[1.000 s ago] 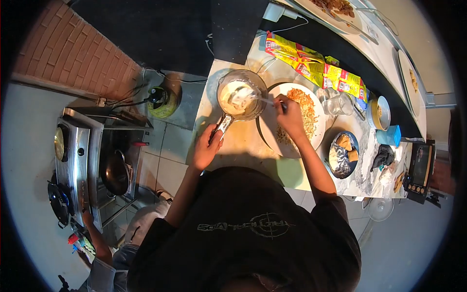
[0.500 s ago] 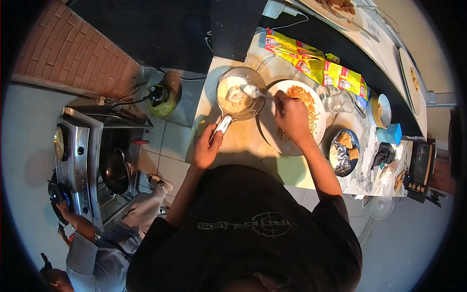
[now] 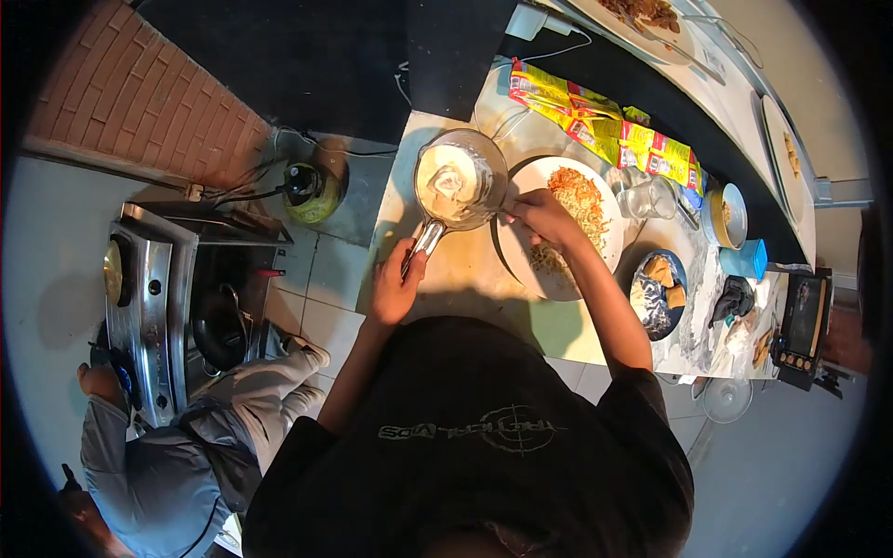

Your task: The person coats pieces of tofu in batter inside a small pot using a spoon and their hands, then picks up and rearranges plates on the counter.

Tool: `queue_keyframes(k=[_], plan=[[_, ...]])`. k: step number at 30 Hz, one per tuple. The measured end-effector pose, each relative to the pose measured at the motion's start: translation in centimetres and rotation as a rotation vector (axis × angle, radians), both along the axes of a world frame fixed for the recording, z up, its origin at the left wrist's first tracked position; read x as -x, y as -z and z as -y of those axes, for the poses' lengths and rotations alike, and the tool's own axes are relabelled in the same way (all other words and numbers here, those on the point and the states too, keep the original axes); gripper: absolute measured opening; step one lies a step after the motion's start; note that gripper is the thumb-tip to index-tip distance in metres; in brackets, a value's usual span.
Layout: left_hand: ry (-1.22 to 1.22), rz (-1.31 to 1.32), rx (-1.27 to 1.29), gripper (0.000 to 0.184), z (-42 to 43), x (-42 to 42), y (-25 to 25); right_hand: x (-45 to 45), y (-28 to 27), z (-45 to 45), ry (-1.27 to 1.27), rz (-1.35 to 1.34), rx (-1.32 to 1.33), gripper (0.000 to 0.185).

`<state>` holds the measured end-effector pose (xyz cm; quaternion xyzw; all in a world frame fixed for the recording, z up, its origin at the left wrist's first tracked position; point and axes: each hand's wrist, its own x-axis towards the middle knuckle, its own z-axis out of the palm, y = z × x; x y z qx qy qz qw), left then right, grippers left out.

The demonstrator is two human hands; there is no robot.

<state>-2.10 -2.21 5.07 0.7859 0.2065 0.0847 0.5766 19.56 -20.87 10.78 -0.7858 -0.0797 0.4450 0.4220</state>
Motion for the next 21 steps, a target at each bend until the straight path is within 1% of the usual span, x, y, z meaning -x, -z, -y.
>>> queue_keyframes(k=[1,3,4,6,9,10,12,13,14,16,20,21], plan=[[-0.005,0.001,0.0,0.015,0.0,0.0,0.0,0.0,0.2,0.3,0.058,-0.027,-0.018,0.021],[-0.039,0.006,0.09,0.015,0.0,0.0,-0.3,0.1,-0.6,1.1,0.058,-0.019,-0.038,0.021],[-0.04,0.005,0.093,0.015,0.0,0.0,-0.5,-0.1,-0.9,1.6,0.065,-0.009,-0.058,0.022],[-0.028,-0.096,0.221,0.016,-0.2,-0.2,-1.1,-0.3,-0.7,2.3,0.042,-0.01,-0.051,0.024],[-0.037,-0.026,0.272,0.017,-0.1,-0.1,-0.3,1.2,-0.9,1.4,-0.083,0.661,-0.077,0.018],[-0.034,-0.023,0.269,0.017,-0.2,-0.2,-0.2,1.5,-1.0,1.0,-0.079,0.664,-0.079,0.018],[-0.039,-0.018,0.268,0.017,-0.2,-0.1,-0.1,2.0,-1.2,0.3,-0.302,0.972,0.025,0.015],[-0.044,-0.018,0.267,0.017,-0.3,0.0,-0.2,2.2,-1.5,0.2,-0.323,1.035,0.021,0.013],[-0.032,-0.045,0.254,0.017,-0.4,0.0,-0.3,2.4,-1.7,0.1,-0.326,1.034,0.019,0.013],[-0.018,-0.073,0.243,0.016,-0.4,0.0,-0.6,2.7,-1.9,0.3,-0.264,1.167,-0.015,0.011],[-0.029,-0.051,0.298,0.015,-0.2,-0.1,-0.6,3.3,-2.9,-0.2,-0.201,1.17,-0.015,0.011],[-0.044,-0.047,0.321,0.015,-0.2,-0.1,-0.4,3.4,-2.8,-0.5,-0.174,1.055,-0.009,0.012]])
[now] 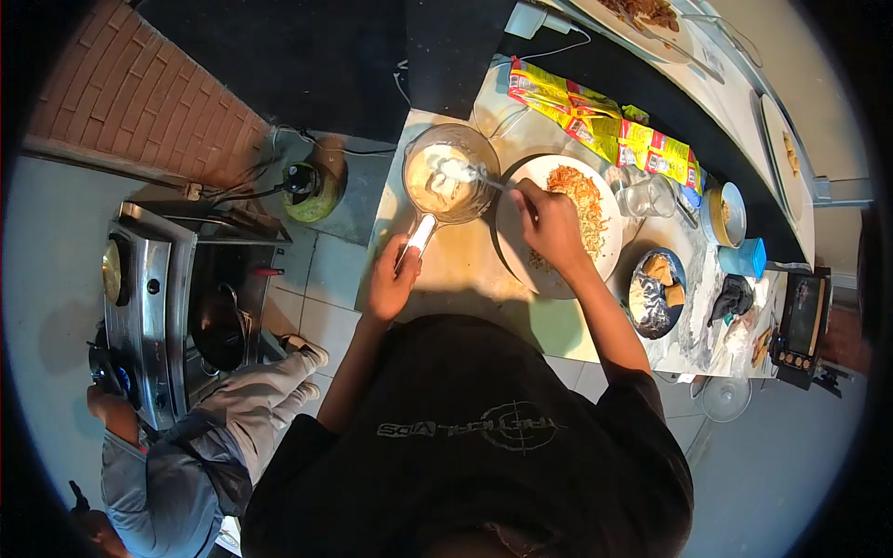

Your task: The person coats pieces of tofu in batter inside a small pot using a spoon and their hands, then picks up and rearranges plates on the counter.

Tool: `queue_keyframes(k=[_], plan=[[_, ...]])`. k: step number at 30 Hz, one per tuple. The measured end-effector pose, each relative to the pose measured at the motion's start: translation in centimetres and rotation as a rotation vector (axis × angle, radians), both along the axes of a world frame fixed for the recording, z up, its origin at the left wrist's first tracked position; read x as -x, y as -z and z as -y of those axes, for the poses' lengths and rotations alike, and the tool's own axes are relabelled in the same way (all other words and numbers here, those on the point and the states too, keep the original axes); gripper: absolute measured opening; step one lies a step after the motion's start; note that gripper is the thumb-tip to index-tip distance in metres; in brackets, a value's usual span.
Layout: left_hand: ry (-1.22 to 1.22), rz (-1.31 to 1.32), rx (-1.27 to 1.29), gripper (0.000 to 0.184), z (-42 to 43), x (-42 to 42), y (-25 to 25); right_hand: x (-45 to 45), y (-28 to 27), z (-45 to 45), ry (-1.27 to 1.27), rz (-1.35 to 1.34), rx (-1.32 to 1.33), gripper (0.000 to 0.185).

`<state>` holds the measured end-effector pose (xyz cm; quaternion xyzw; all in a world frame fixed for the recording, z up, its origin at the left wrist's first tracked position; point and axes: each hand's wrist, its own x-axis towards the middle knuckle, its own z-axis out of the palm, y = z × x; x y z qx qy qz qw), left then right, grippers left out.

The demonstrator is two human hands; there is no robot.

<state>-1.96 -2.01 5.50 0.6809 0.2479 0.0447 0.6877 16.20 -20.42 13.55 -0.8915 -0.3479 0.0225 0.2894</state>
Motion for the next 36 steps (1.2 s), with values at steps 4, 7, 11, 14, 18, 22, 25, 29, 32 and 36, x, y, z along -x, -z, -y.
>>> queue_keyframes(k=[4,7,11,14,18,22,25,29,32,36], plan=[[0.009,-0.006,-0.003,0.014,-0.1,0.0,0.1,-0.4,1.7,-0.2,-0.023,-0.186,-0.027,0.017],[0.011,-0.019,-0.022,0.014,-0.2,0.1,-0.3,-0.9,1.9,-0.1,0.117,-0.158,-0.023,0.016],[0.013,-0.008,-0.033,0.014,0.0,0.1,0.1,-1.3,1.2,0.4,0.096,-0.159,-0.031,0.016],[0.0,0.009,-0.001,0.014,-0.1,0.0,0.4,-1.4,3.3,0.6,-0.014,-0.125,-0.178,0.019],[0.016,0.01,-0.039,0.015,-0.3,0.1,-0.1,-1.4,1.2,0.3,0.083,-0.026,0.005,0.015],[0.024,0.017,-0.003,0.016,-0.1,0.1,0.1,-1.1,1.1,0.1,0.059,-0.132,-0.057,0.015],[0.019,0.013,-0.028,0.017,-0.2,0.1,0.0,-1.0,1.2,-0.1,0.039,-0.182,-0.071,0.016],[0.001,0.024,-0.054,0.017,0.0,0.2,0.0,-1.2,0.6,-0.5,0.076,-0.095,-0.027,0.016],[0.008,0.007,-0.047,0.018,0.0,0.3,0.3,-1.0,0.6,-0.3,0.011,-0.094,-0.022,0.016],[0.019,-0.023,-0.095,0.02,-0.1,0.3,-0.4,-1.1,0.8,-0.1,-0.062,0.048,0.024,0.011]])
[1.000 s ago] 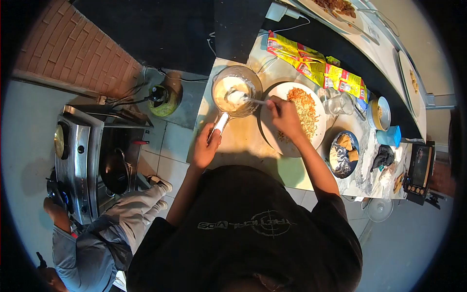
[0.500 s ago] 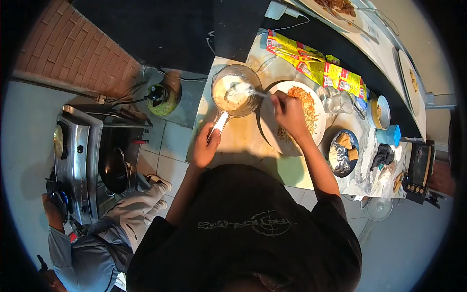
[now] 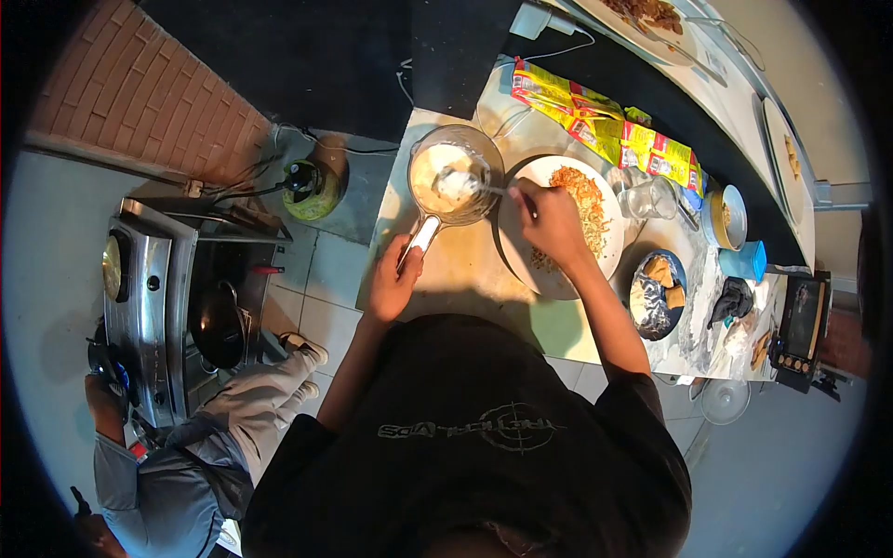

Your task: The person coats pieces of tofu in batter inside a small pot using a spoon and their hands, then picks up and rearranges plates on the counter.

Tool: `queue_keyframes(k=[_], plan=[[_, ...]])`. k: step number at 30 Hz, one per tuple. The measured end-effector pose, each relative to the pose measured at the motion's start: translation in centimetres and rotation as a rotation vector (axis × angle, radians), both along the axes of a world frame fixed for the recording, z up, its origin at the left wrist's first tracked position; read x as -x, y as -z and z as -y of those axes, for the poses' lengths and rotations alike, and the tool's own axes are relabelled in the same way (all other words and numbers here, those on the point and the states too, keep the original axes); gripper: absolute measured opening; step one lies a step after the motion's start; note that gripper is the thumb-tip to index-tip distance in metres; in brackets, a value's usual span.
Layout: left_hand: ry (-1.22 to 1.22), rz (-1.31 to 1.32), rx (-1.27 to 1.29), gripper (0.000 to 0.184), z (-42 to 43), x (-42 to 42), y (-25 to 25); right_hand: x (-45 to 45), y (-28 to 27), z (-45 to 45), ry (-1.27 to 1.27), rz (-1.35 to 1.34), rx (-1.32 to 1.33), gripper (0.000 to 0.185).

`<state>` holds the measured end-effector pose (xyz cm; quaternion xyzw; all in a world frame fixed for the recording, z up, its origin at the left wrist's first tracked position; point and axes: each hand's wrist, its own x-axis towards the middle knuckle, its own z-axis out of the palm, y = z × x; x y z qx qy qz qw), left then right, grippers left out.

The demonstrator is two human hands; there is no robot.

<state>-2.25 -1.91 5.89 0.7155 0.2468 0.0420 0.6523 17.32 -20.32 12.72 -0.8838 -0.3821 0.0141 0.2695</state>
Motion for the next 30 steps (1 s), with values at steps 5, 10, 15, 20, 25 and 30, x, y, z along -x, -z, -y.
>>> queue_keyframes(k=[5,10,15,20,25,30], plan=[[0.055,0.019,-0.216,0.023,0.0,0.4,1.0,-1.3,-1.2,0.1,-0.019,0.229,0.088,0.018],[0.072,0.017,-0.36,0.028,-0.2,0.6,1.7,-4.3,0.7,0.4,-0.124,0.159,0.169,0.037],[0.083,-0.006,-0.364,0.028,-0.1,0.7,1.5,-4.7,0.9,0.6,-0.154,0.099,0.126,0.02],[0.098,0.045,-0.439,0.027,0.3,0.6,0.0,-5.9,1.8,1.1,-0.152,-0.174,0.123,0.012],[0.127,0.034,-0.43,0.027,0.3,0.1,-1.0,-5.0,3.6,1.3,-0.114,-0.404,0.021,0.015],[0.124,-0.012,-0.428,0.031,0.0,0.0,0.4,-3.8,6.7,1.3,0.007,-0.645,-0.149,0.023]])
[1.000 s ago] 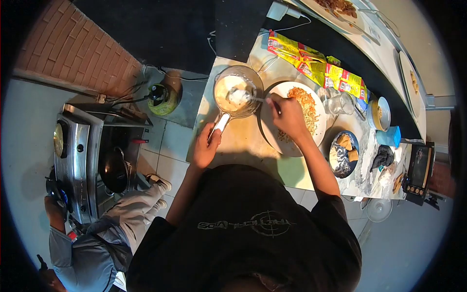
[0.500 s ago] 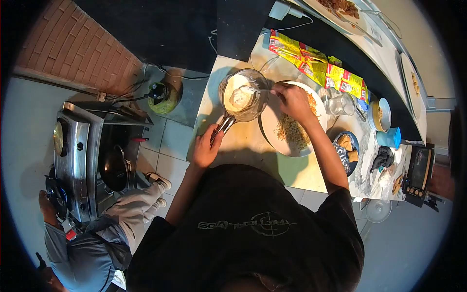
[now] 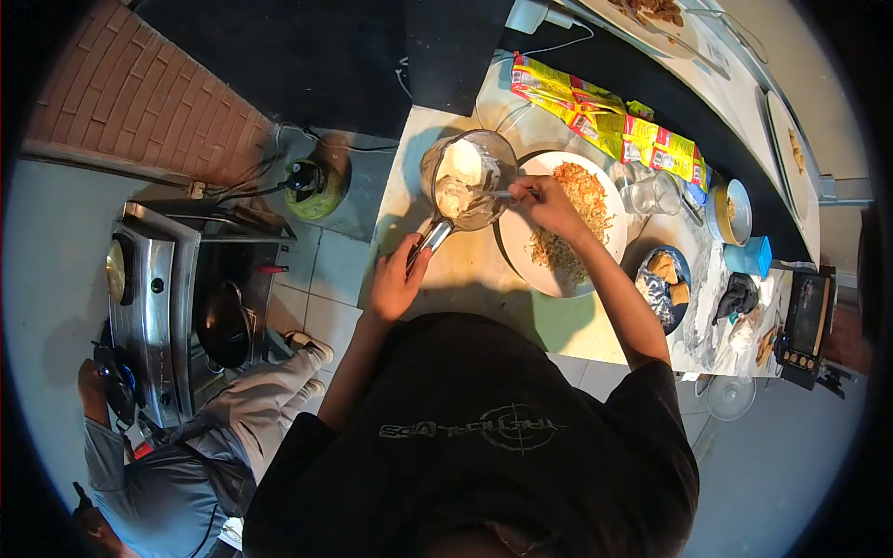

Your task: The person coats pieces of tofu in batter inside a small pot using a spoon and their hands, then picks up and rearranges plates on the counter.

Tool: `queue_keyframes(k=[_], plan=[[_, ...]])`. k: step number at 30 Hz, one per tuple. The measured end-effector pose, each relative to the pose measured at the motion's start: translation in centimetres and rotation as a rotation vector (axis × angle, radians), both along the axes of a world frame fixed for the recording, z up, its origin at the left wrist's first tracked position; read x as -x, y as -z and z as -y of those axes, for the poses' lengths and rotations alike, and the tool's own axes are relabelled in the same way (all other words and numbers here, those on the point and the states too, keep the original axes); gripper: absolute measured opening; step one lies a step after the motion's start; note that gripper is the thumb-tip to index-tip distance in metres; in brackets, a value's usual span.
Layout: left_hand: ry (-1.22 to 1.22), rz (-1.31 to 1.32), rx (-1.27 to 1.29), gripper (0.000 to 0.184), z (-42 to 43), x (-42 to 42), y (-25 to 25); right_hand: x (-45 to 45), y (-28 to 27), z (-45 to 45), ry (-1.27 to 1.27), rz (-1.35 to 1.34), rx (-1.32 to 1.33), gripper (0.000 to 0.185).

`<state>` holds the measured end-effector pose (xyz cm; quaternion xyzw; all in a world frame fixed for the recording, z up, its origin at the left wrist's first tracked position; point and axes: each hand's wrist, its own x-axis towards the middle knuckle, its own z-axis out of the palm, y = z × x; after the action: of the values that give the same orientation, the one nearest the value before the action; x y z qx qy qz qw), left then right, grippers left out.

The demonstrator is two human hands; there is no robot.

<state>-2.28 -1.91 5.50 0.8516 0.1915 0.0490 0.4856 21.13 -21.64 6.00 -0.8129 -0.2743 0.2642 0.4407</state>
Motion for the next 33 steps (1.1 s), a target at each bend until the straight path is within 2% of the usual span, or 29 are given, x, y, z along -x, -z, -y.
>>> queue_keyframes(k=[4,6,10,15,19,21,24,28,33], plan=[[0.01,-0.062,0.034,0.031,-0.2,-0.2,-0.2,1.0,0.0,0.4,0.045,-0.148,-0.106,0.026],[-0.015,-0.065,0.049,0.03,0.0,-0.2,-0.3,1.5,-1.0,0.7,0.168,-0.38,-0.045,0.027],[-0.007,-0.024,0.085,0.028,-0.1,-0.3,0.0,2.1,-0.9,1.1,0.167,-0.446,-0.088,0.026],[-0.001,-0.043,0.12,0.021,-0.1,-0.6,-1.6,2.0,0.5,0.8,0.126,-0.054,-0.121,0.023],[-0.014,-0.006,0.177,0.019,-0.1,-0.6,-1.3,3.1,-0.8,0.6,0.176,-0.01,-0.225,0.022],[-0.022,0.025,0.149,0.017,-0.2,-0.5,-0.7,3.1,-1.1,1.3,0.131,0.111,-0.078,0.018],[-0.01,0.023,0.211,0.018,-0.5,-0.4,-0.6,3.1,-1.5,2.3,0.073,0.254,-0.103,0.016],[-0.01,0.011,0.214,0.018,-0.3,-0.4,-1.0,3.4,-3.2,3.0,0.046,0.278,-0.05,0.014],[0.035,0.027,0.115,0.017,0.2,-0.6,-1.5,3.1,-2.7,2.5,-0.067,0.441,-0.01,0.009]])
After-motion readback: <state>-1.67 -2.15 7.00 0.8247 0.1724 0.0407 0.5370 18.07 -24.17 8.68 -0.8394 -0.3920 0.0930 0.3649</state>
